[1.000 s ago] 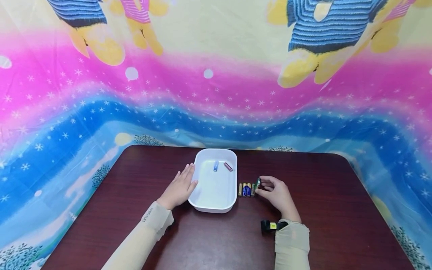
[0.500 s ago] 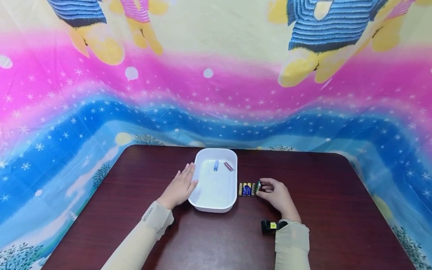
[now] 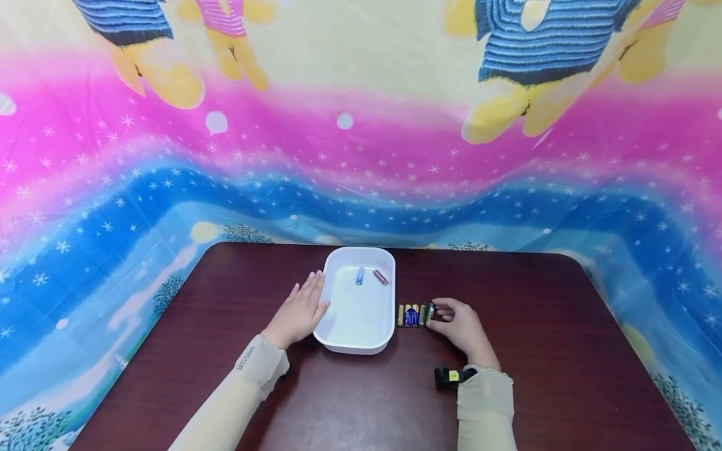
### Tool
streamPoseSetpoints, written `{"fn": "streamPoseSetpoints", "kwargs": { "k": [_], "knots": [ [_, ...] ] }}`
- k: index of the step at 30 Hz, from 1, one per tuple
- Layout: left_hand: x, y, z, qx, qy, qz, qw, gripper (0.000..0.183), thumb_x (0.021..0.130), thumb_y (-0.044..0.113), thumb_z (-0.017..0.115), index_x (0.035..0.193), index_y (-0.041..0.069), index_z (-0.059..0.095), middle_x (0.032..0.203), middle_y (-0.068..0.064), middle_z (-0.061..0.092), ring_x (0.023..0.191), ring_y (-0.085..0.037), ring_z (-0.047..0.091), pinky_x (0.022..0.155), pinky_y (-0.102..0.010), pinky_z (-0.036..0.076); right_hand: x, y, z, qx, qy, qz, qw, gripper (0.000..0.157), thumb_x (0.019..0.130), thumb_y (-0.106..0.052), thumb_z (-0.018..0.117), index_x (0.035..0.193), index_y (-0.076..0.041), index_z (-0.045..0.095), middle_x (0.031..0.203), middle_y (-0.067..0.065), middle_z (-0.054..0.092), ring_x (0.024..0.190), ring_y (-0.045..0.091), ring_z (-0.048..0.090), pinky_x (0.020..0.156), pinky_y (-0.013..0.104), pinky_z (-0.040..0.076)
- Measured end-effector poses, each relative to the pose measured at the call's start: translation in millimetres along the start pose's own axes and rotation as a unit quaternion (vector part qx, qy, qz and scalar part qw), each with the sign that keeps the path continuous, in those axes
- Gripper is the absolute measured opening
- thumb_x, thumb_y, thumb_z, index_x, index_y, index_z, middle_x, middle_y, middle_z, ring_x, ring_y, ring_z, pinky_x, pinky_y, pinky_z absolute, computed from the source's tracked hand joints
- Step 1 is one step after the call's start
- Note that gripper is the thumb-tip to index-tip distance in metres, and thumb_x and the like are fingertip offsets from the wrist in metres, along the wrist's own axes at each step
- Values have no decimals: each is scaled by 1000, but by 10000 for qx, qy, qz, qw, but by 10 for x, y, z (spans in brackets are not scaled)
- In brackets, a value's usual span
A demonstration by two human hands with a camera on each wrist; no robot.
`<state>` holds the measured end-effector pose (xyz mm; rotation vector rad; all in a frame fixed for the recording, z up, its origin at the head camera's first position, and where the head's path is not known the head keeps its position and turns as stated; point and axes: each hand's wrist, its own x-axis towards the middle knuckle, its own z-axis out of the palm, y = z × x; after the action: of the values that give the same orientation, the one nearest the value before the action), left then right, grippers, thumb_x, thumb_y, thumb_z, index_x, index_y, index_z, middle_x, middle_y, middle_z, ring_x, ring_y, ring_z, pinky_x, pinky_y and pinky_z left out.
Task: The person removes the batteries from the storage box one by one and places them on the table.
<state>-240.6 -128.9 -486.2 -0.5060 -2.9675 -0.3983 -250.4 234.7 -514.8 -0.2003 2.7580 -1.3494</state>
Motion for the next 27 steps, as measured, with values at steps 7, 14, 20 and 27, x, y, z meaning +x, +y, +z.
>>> {"fn": "streamPoseSetpoints", "kwargs": {
  "k": [7,14,20,27],
  "knots": [
    [7,5,-4,120,-108,-57,9999,64,101,39,34,149,1,16,155,-11,16,143,-25,12,113,-46,17,7,13,18,-79,5,-17,10000,53,81,-17,75,127,-2,55,119,19,59,107,33,59,88,45,49],
    [7,13,-13,176,-201,-112,9996,64,101,41,30,149,1,15,155,-11,15,143,-24,11,114,-43,14,9,18,35,-107,-2,7,9999,53,80,-19,75,127,-2,56,119,19,59,106,33,59,88,45,49],
    [16,7,3,196,-212,-151,9995,65,101,42,29,150,2,14,156,-10,14,143,-22,8,114,-42,12,6,23,50,-196,57,-40,9998,52,79,-18,76,126,-2,57,115,19,60,104,33,59,86,45,49],
    [12,14,-5,156,-189,-112,9996,64,101,40,31,149,1,15,155,-11,15,143,-24,10,114,-43,14,3,31,65,-244,75,-140,9996,51,79,-15,76,125,-2,58,116,18,60,103,33,58,87,46,49]
  ]
}}
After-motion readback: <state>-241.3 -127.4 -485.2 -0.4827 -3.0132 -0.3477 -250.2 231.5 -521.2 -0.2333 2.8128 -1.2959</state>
